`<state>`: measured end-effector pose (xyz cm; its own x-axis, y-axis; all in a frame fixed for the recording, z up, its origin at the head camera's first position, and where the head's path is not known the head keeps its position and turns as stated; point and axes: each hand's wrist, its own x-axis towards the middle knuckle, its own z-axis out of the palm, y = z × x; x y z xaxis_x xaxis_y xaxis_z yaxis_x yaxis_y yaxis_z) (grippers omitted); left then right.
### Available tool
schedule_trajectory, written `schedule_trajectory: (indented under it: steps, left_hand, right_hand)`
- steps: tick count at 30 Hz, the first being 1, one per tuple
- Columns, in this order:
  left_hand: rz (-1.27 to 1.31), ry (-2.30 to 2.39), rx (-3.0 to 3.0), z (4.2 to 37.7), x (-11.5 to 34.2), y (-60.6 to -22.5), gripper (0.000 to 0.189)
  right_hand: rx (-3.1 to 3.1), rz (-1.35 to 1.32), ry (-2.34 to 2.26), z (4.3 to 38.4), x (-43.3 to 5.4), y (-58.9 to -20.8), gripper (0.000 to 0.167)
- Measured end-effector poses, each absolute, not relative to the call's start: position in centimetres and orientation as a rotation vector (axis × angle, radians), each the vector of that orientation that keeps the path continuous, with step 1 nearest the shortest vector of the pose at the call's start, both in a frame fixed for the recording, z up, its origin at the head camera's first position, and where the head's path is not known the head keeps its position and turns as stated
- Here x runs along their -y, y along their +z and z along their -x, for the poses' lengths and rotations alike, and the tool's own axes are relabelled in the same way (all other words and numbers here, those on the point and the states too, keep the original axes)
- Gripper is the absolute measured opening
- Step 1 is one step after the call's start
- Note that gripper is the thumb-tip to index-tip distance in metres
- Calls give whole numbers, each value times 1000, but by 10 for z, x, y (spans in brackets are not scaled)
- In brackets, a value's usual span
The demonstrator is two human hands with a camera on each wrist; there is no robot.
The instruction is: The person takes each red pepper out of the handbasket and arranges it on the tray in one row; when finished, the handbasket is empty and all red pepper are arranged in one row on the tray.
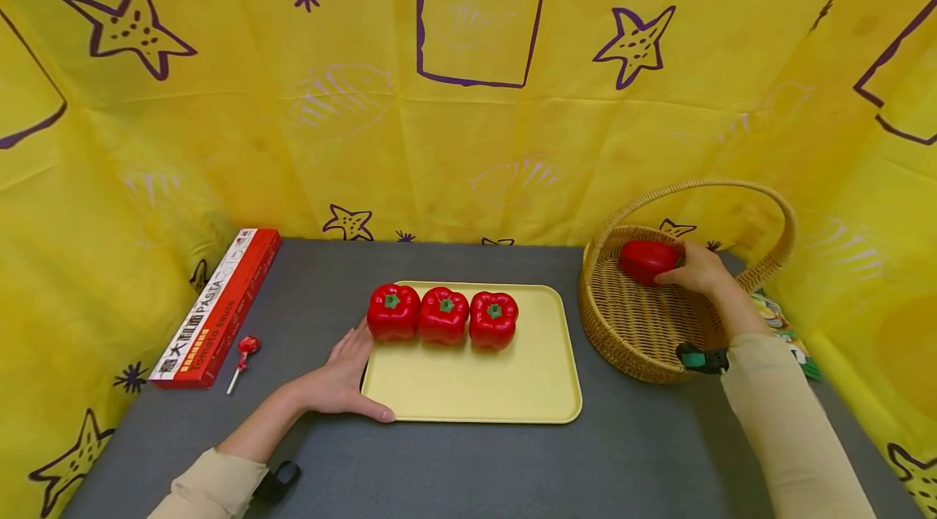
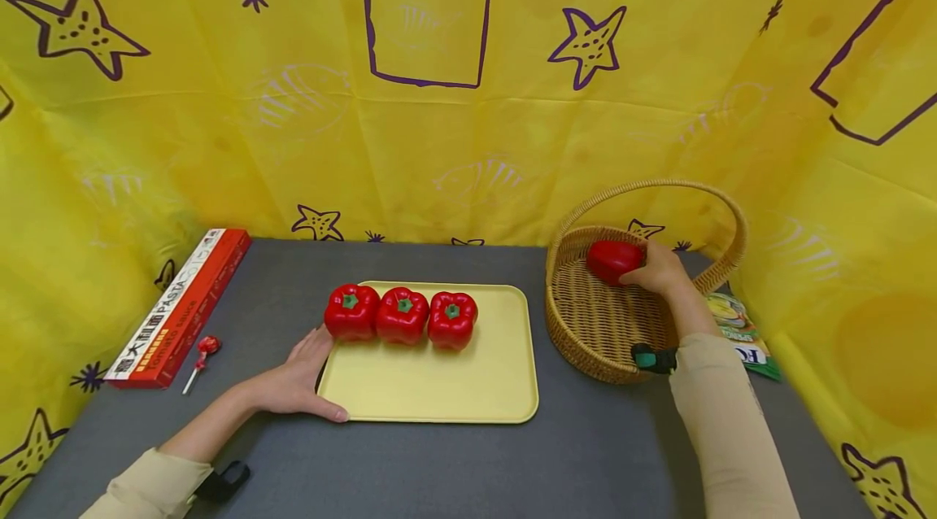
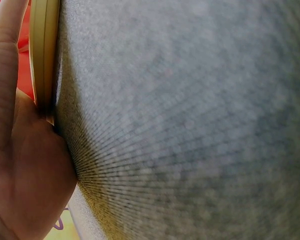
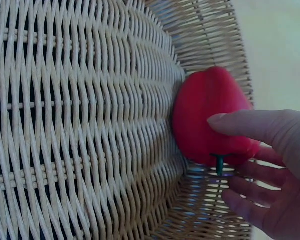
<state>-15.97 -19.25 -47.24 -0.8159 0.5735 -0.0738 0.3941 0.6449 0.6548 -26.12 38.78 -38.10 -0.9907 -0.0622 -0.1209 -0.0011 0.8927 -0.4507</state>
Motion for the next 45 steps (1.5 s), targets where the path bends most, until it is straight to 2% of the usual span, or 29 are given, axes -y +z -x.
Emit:
schedule_trajectory:
  steps: [10, 45]
  left_hand:
    - [-780, 929, -2585, 159, 191, -471, 137]
    - [-791, 953, -2581, 160, 193, -472, 136]
  right_hand:
    - [-2939, 40, -712, 267, -395, -389, 83]
    - [-2906, 75, -669, 251, -382, -366, 91]
